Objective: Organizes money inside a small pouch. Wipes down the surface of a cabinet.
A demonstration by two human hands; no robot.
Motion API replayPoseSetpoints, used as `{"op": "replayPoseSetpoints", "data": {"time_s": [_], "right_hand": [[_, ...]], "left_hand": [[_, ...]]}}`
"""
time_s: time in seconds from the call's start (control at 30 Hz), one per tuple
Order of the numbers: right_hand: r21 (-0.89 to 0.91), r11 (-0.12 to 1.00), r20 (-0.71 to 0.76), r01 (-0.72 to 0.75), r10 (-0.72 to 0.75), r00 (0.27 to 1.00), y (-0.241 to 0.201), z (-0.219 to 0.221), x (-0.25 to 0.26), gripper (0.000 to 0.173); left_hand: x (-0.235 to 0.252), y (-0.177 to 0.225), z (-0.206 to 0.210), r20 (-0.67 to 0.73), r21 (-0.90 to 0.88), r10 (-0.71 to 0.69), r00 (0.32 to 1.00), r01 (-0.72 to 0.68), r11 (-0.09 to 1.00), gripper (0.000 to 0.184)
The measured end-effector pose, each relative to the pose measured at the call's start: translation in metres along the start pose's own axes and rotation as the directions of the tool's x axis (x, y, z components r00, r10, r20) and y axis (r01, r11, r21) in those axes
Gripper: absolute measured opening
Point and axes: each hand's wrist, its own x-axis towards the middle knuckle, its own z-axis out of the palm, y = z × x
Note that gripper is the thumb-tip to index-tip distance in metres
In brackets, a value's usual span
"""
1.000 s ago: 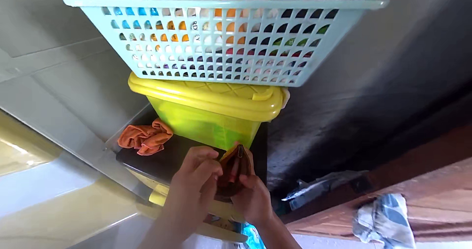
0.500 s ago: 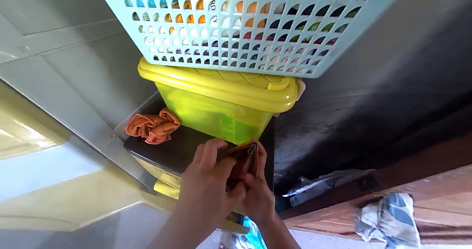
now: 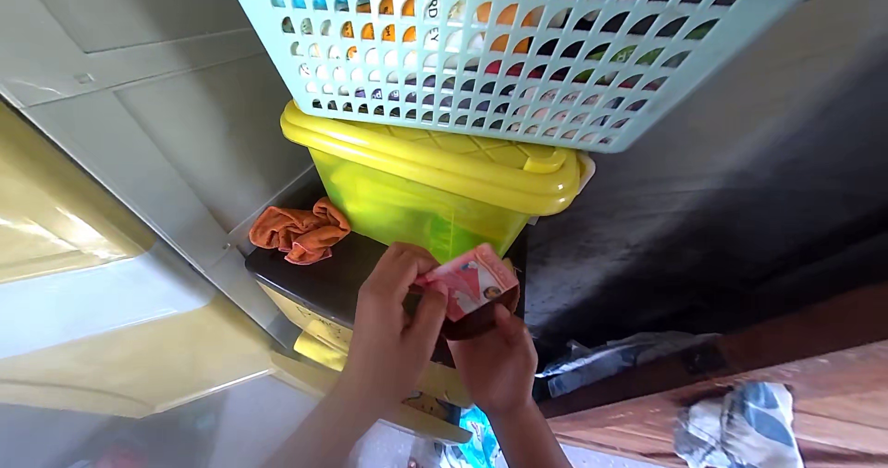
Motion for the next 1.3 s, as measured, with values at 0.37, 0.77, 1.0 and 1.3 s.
{"op": "replayPoseSetpoints", "data": {"time_s": [0.37, 0.77, 1.0, 1.3], "right_hand": [[-0.234, 0.970, -0.007, -0.072, 0.072, 0.997, -0.007, 0.002, -0.011, 0.088], [-0.909, -0.373, 0.000, 0.188, 0.450, 0.893, 0.035, 0.079, 0.073, 0.071], [-0.784, -0.490, 0.200, 0.382, 0.383, 0.902, 0.036, 0.059, 0.054, 0.066], [-0.782, 0.614, 0.295, 0.113, 0.203, 0.934, 0.016, 0.045, 0.015, 0.022]], "left_hand": [[-0.023, -0.014, -0.028, -0.033, -0.796, -0.458, 0.889, 0.254, 0.550, 0.026], [-0.045, -0.066, -0.036, -0.388, -0.515, -0.474, 0.791, 0.241, 0.823, 0.014], [-0.050, -0.076, -0.059, -0.388, -0.162, -0.321, 0.864, 0.279, 0.947, 0.014], [-0.053, -0.073, -0.056, -0.161, 0.338, 0.274, 0.948, -0.207, 0.918, 0.016]]}}
